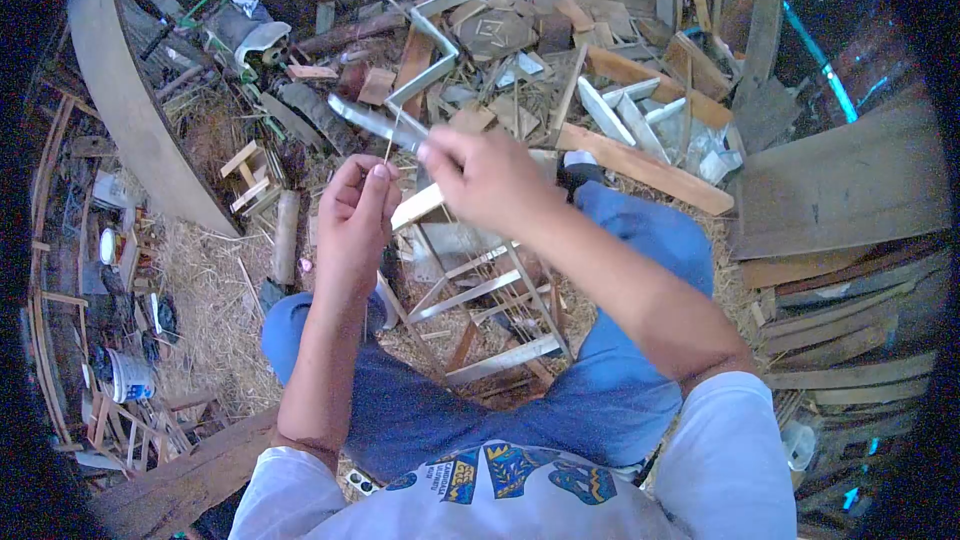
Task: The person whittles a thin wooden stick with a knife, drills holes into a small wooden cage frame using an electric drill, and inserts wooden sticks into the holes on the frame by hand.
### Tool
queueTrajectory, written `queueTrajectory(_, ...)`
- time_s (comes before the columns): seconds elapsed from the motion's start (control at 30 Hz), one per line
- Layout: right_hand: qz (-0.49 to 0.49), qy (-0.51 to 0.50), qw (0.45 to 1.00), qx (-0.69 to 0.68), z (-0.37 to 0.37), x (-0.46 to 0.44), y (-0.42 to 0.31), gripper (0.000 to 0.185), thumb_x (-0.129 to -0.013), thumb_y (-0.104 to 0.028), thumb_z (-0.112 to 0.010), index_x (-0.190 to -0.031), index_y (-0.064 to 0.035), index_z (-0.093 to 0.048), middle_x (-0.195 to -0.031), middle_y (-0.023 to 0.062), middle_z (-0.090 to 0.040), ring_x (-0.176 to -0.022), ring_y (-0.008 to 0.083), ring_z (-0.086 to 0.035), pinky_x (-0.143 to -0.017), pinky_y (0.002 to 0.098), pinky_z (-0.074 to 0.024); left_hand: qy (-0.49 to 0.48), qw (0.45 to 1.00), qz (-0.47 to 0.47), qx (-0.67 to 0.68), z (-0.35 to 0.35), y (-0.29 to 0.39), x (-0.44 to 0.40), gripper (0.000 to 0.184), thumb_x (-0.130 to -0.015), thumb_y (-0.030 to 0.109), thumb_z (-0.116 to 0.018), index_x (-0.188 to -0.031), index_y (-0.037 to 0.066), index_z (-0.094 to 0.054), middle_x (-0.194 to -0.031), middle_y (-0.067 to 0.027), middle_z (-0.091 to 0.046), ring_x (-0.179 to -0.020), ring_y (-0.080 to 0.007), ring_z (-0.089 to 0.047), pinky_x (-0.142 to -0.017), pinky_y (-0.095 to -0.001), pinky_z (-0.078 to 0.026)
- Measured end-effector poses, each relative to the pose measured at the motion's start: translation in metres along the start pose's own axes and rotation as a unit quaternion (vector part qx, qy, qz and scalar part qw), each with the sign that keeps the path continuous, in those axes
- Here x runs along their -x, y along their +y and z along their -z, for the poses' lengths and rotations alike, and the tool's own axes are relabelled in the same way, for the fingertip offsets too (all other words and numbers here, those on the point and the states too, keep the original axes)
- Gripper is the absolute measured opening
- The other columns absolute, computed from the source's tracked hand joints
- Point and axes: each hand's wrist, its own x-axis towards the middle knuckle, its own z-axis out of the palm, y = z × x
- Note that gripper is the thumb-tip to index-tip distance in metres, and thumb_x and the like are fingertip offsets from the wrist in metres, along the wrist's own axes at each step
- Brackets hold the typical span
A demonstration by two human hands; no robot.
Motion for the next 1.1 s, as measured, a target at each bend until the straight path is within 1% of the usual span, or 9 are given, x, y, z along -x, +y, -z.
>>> queueTrajectory(0.13,-0.006,-0.056,0.998,-0.008,-0.001,0.000,-0.001,0.024,-0.099,-0.030,-0.054,-0.094,-0.0089,-0.064,-0.070,0.0179,-0.062,-0.068,0.0386,-0.064,-0.060,0.0470,-0.0476,0.016,1.000,0.001,-0.010,0.001,-0.001,-0.001,0.017,-0.106,0.013,-0.049,-0.097,0.001,-0.057,-0.072,0.0045,-0.048,-0.065,-0.0035,-0.039,-0.058,-0.0220,-0.032)
queueTrajectory(0.23,0.012,-0.026,1.000,-0.007,0.000,0.000,0.000,0.022,-0.099,-0.025,-0.059,-0.099,-0.0042,-0.066,-0.063,0.0108,-0.054,-0.057,0.0166,-0.049,-0.055,0.0354,-0.0417,0.012,1.000,-0.001,-0.020,0.000,0.000,0.002,0.016,-0.106,0.012,-0.049,-0.097,0.001,-0.057,-0.073,0.0043,-0.048,-0.065,-0.0037,-0.040,-0.058,-0.0221,-0.032)
queueTrajectory(0.47,-0.005,-0.038,0.999,0.015,0.003,0.001,-0.004,0.023,-0.098,-0.029,-0.060,-0.099,-0.0068,-0.066,-0.064,0.0116,-0.057,-0.057,0.0199,-0.055,-0.056,0.0370,-0.0440,0.016,0.999,0.004,-0.034,-0.002,0.002,0.001,0.016,-0.106,0.012,-0.049,-0.097,0.001,-0.057,-0.072,0.0047,-0.047,-0.065,-0.0039,-0.039,-0.058,-0.0224,-0.033)
queueTrajectory(0.5,0.060,-0.024,0.998,0.018,-0.006,0.007,-0.005,0.022,-0.097,-0.030,-0.058,-0.096,-0.0089,-0.064,-0.073,0.0182,-0.063,-0.071,0.0401,-0.064,-0.062,0.0486,-0.0476,0.015,0.999,0.000,-0.033,-0.003,0.003,-0.001,0.016,-0.106,0.012,-0.049,-0.097,0.001,-0.057,-0.072,0.0047,-0.047,-0.065,-0.0039,-0.039,-0.058,-0.0224,-0.033)
queueTrajectory(0.6,-0.017,-0.067,0.998,-0.008,0.003,0.001,-0.007,0.021,-0.096,-0.029,-0.059,-0.095,-0.0087,-0.065,-0.076,0.0172,-0.065,-0.074,0.0412,-0.065,-0.064,0.0489,-0.0498,0.025,0.999,0.020,-0.032,-0.002,0.000,-0.001,0.016,-0.106,0.012,-0.049,-0.098,0.001,-0.057,-0.071,0.0045,-0.047,-0.065,-0.0039,-0.040,-0.058,-0.0224,-0.033)
queueTrajectory(0.8,0.080,-0.026,0.996,-0.012,-0.004,0.007,-0.005,0.025,-0.098,-0.032,-0.056,-0.094,-0.0086,-0.065,-0.073,0.0171,-0.065,-0.070,0.0402,-0.065,-0.060,0.0492,-0.0491,0.003,0.999,-0.002,-0.045,-0.003,-0.001,-0.003,0.017,-0.106,0.013,-0.048,-0.098,0.001,-0.058,-0.071,0.0029,-0.050,-0.066,-0.0042,-0.044,-0.060,-0.0222,-0.035)
queueTrajectory(0.87,0.012,-0.073,0.997,0.016,0.006,0.000,-0.004,0.025,-0.098,-0.032,-0.055,-0.093,-0.0091,-0.064,-0.074,0.0181,-0.065,-0.071,0.0403,-0.065,-0.061,0.0492,-0.0490,0.004,0.998,-0.014,-0.056,-0.002,-0.003,-0.004,0.018,-0.106,0.013,-0.048,-0.098,0.001,-0.058,-0.071,0.0025,-0.051,-0.066,-0.0044,-0.044,-0.061,-0.0220,-0.035)
queueTrajectory(0.93,0.004,-0.015,1.000,0.021,0.010,-0.008,0.000,0.023,-0.099,-0.028,-0.057,-0.100,-0.0068,-0.066,-0.067,0.0145,-0.058,-0.058,0.0233,-0.056,-0.058,0.0379,-0.0450,0.007,0.998,-0.007,-0.058,-0.005,0.002,0.001,0.018,-0.106,0.013,-0.049,-0.097,0.000,-0.058,-0.071,0.0025,-0.051,-0.065,-0.0044,-0.044,-0.061,-0.0220,-0.035)
queueTrajectory(1.1,-0.026,-0.077,0.997,0.014,0.012,0.000,-0.005,0.023,-0.099,-0.027,-0.058,-0.093,-0.0059,-0.063,-0.063,0.0121,-0.055,-0.056,0.0226,-0.054,-0.055,0.0383,-0.0427,0.020,0.998,0.021,-0.062,-0.003,0.001,0.002,0.018,-0.106,0.013,-0.049,-0.096,0.001,-0.058,-0.071,0.0028,-0.050,-0.065,-0.0041,-0.044,-0.060,-0.0217,-0.035)
